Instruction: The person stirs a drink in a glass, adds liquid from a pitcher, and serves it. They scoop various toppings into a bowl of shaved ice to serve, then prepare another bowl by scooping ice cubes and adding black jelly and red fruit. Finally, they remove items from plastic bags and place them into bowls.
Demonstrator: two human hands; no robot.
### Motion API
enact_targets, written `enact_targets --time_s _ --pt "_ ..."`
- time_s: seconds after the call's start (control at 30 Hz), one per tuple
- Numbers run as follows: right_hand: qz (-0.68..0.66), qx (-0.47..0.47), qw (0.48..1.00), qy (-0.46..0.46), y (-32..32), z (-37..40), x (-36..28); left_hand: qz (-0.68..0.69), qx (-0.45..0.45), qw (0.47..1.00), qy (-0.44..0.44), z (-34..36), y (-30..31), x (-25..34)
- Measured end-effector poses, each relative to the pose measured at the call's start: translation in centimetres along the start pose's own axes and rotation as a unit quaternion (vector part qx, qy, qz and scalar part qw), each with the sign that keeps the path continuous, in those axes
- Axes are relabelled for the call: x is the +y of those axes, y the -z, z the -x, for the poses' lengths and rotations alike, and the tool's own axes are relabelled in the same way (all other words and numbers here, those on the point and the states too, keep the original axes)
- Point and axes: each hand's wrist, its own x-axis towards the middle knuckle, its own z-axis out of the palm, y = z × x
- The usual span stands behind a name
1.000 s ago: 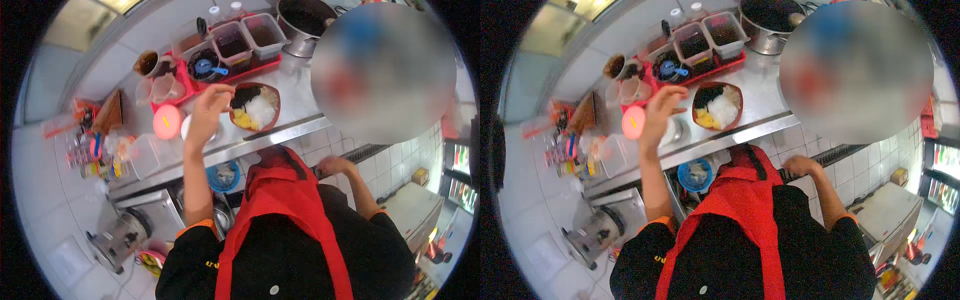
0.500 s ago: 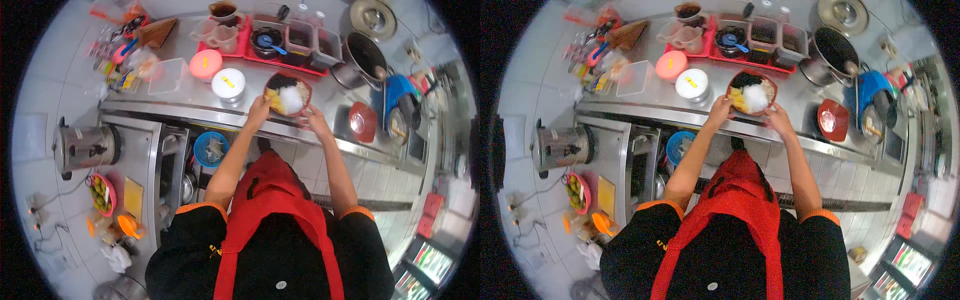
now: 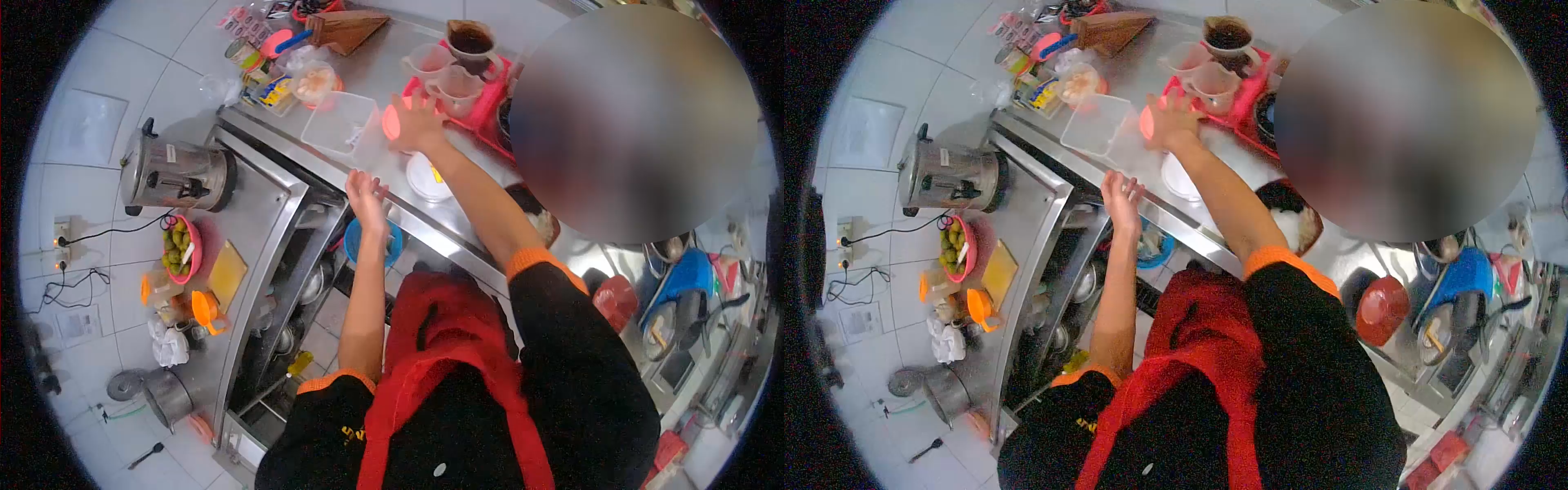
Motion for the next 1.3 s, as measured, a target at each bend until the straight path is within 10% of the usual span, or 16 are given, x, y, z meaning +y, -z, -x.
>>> enact_targets --time_s 0.17,0.43,0.5,0.67,0.77,0.83,0.9,1.0,1.13,1.3 --pt "0.008 -0.09 0.996 -0.022 -0.8 -3.2 -0.4 -0.008 0.031 0.999 0.006 -0.9 2.1 0.2" --pt "0.016 -0.06 0.983 0.175 14.6 0.0 -3.5 0.251 -0.191 0.949 0.034 2.0 -5.3 3.0" --pt "-0.03 -0.114 0.975 0.189 15.4 1.8 -4.1 0.436 -0.462 0.764 0.117 -0.6 -5.4 3.0" --pt "0.098 -0.231 0.9 0.357 15.4 7.5 -7.4 0.311 -0.375 0.859 0.154 2.0 -2.5 4.6" --pt "0.14 -0.082 0.812 0.561 13.1 9.9 -5.6 0.255 -0.347 0.871 0.238 0.3 3.4 -0.3" --pt "0.124 -0.006 0.776 0.618 14.7 9.4 -4.9 0.448 -0.374 0.729 0.358 -0.6 5.7 0.0" --pt "0.075 -0.07 0.9 0.423 16.3 8.6 -4.5 0.492 -0.433 0.639 0.403 -2.5 8.4 0.2" --pt "0.093 -0.124 0.954 0.255 8.6 8.5 -0.3 0.424 -0.379 0.759 0.319 -3.6 10.6 0.5" --pt "0.123 -0.102 0.97 0.181 -0.5 9.0 0.6 0.326 -0.4 0.812 0.274 -4.8 11.3 1.4" --pt "0.122 0.092 0.978 0.141 6.1 8.6 2.3 0.281 -0.33 0.837 0.335 -4.3 10.0 3.2"
